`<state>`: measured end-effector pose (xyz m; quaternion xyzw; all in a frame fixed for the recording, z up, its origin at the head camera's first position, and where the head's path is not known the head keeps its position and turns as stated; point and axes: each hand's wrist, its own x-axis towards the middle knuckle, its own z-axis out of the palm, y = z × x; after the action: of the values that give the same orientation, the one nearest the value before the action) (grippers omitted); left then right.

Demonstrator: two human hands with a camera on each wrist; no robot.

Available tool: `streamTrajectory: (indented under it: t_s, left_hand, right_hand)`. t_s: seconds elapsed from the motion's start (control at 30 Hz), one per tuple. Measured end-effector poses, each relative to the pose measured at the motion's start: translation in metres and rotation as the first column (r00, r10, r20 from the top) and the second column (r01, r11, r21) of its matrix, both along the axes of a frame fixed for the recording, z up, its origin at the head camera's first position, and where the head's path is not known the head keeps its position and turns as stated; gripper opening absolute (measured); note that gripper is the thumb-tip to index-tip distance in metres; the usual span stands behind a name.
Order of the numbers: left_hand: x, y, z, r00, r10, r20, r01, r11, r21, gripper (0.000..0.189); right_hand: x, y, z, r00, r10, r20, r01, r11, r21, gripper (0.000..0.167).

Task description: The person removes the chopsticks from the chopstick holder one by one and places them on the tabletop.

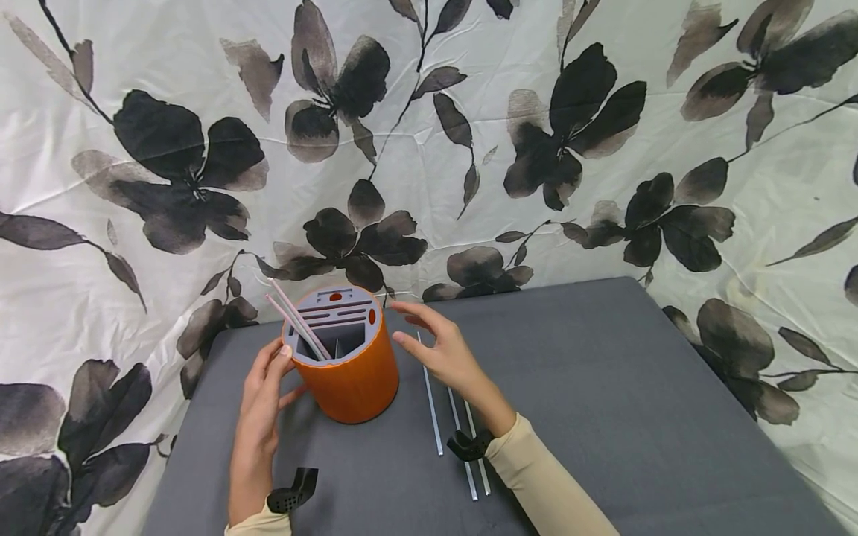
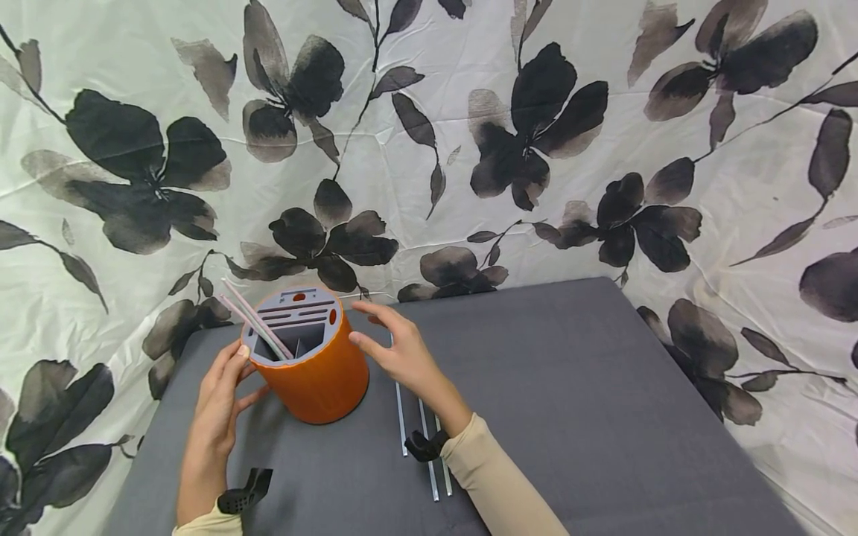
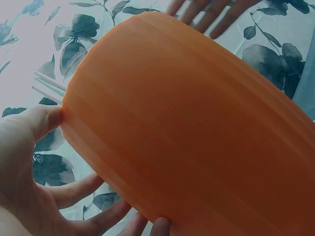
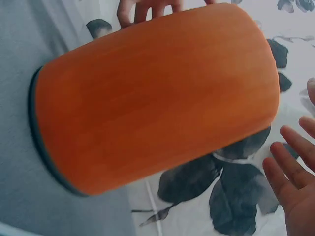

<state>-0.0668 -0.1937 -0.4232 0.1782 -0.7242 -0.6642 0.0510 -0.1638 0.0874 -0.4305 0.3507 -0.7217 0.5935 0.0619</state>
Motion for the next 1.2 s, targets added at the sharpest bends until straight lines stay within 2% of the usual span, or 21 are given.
streamTrajectory:
  t_s: [0.43, 0.7, 0.83, 1.07, 1.2]
  left_hand:
    - [0.001, 0.001, 0.001, 1.0, 0.009, -0.003, -0.009, 1.0, 0.0, 0.061]
    - [0.0, 0.001, 0.001, 1.0, 0.011, 0.003, -0.011, 1.0, -0.002, 0.062]
    - [0.0, 0.001, 0.0, 1.0, 0.009, 0.001, -0.009, 1.0, -0.002, 0.062]
    - [0.001, 0.0, 0.0, 1.0, -0.004, -0.01, 0.004, 1.0, 0.002, 0.062]
    - [0.001, -0.001, -0.001, 1.0, -0.011, -0.015, 0.011, 1.0, -0.004, 0.062]
  right_hand:
    - [-0.005, -0.035, 0.034, 0.991, 0.086, -0.103, -0.07, 0.986, 0.15, 0.064]
    - [-0.01, -0.052, 0.047, 0.98, 0.148, -0.13, -0.111, 0.96, 0.256, 0.069]
    - [-0.012, -0.063, 0.052, 0.973, 0.187, -0.137, -0.136, 0.939, 0.315, 0.07]
    - [-0.012, -0.079, 0.062, 0.961, 0.226, -0.157, -0.128, 0.872, 0.472, 0.071]
    - [-0.011, -0.083, 0.064, 0.952, 0.257, -0.165, -0.138, 0.844, 0.518, 0.068]
